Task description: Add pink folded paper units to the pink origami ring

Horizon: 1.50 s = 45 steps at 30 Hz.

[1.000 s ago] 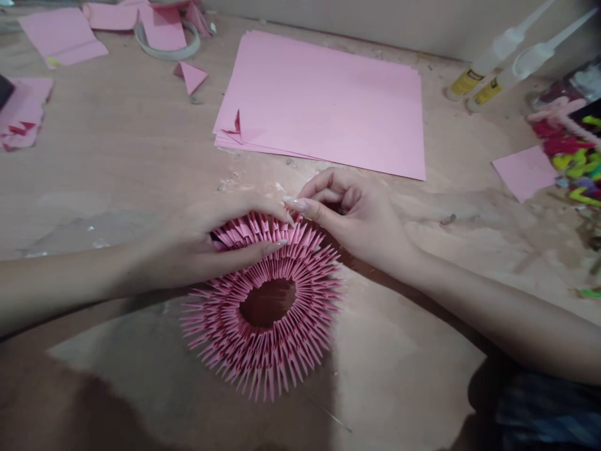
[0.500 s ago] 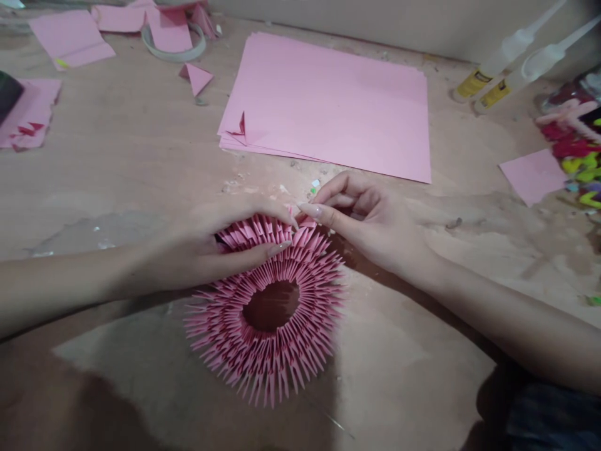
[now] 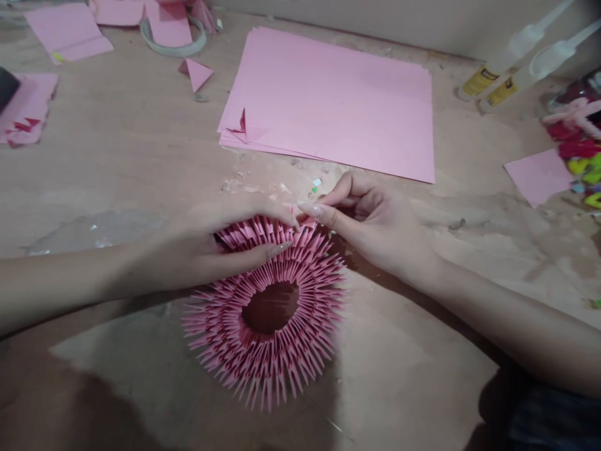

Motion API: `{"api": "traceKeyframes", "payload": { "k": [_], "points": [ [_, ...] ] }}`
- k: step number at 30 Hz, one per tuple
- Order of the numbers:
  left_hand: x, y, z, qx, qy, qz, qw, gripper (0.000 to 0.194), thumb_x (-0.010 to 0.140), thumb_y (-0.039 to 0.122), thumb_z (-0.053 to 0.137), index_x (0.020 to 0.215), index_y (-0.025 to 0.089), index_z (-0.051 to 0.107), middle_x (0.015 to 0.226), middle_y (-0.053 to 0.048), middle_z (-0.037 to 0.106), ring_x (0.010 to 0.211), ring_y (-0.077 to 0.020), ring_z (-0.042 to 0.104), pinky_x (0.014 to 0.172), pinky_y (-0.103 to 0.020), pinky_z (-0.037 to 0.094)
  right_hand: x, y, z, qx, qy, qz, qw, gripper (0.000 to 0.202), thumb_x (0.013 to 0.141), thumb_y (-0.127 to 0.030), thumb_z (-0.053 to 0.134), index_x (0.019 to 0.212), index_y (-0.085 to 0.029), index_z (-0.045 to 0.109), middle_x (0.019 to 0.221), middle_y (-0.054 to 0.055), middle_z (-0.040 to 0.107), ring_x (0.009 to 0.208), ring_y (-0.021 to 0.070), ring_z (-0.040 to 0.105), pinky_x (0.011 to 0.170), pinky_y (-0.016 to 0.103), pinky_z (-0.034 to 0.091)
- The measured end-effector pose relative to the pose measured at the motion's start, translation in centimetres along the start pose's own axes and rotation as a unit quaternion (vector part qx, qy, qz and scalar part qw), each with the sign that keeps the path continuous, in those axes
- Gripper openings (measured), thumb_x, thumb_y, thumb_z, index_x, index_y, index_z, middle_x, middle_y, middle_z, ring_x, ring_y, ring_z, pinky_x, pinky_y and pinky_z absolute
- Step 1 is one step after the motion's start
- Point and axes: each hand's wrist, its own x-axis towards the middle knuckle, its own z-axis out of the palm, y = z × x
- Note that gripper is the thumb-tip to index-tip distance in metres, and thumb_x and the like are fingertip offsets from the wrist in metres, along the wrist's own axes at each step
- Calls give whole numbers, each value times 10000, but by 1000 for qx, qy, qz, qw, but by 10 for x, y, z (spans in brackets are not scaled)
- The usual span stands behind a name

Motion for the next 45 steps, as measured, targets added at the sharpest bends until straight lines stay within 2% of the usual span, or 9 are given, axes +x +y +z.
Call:
{"api": "traceKeyframes", "payload": {
  "k": [4,11,17,22,27,32,36,40,45],
  "points": [
    [1,-2,0,3,-3,10,1000,230,1262,344,736,1455,233,793,1493,73,868,1429,-152,816,1404,-311,601,-1,-1,0,4,-5,-2,1000,479,905,-569,1132,861,-285,750,925,35,933,913,257,901,799,388,729],
    [2,-5,-3,10,-8,16,1000,254,1256,373,755,1476,263,817,1502,66,873,1426,-172,829,1407,-345,618,-2,0,2,13,-2,7,1000,492,905,-601,1122,867,-285,747,913,30,920,919,264,903,818,402,748],
    [1,-5,-3,9,-8,11,1000,247,1249,351,773,1471,251,819,1514,59,871,1462,-166,818,1446,-342,590,-2,0,2,-3,4,9,1000,492,918,-589,1116,862,-276,741,915,34,920,880,256,888,756,380,716],
    [2,-9,-4,42,-14,19,999,320,1272,503,723,1465,264,811,1528,56,861,1457,-175,823,1433,-379,614,-2,4,4,-21,13,-3,1000,470,956,-599,1083,883,-273,752,941,33,923,895,248,878,788,379,712],
    [0,-14,-5,52,-18,24,998,389,1280,616,668,1487,322,817,1502,89,863,1415,-135,831,1385,-334,640,-1,8,5,-23,17,-15,999,466,980,-611,1061,909,-271,751,949,36,908,906,249,861,817,396,698],
    [-2,-17,-6,53,-13,25,998,383,1274,601,690,1518,333,814,1526,91,869,1458,-154,828,1414,-369,626,1,11,6,-37,20,-29,999,435,1012,-571,1042,911,-265,751,969,38,903,933,251,855,863,417,682],
    [1,-17,-7,59,-8,17,998,398,1266,620,693,1470,313,841,1465,90,893,1414,-143,843,1397,-337,628,1,10,7,-31,15,-33,999,388,1031,-515,1031,905,-264,763,951,31,903,934,247,856,866,412,663],
    [4,-14,-7,51,-1,20,998,385,1244,595,746,1443,289,869,1452,58,904,1365,-158,859,1379,-324,635,0,9,8,-20,17,-21,999,426,996,-567,1057,901,-272,764,945,37,906,929,254,855,856,413,669],
    [1,-13,-6,35,3,0,999,296,1220,519,794,1418,314,876,1390,68,914,1316,-161,864,1348,-309,643,-1,10,7,-12,15,-10,1000,479,957,-630,1075,906,-281,752,969,43,918,948,262,868,873,416,706]
  ]
}}
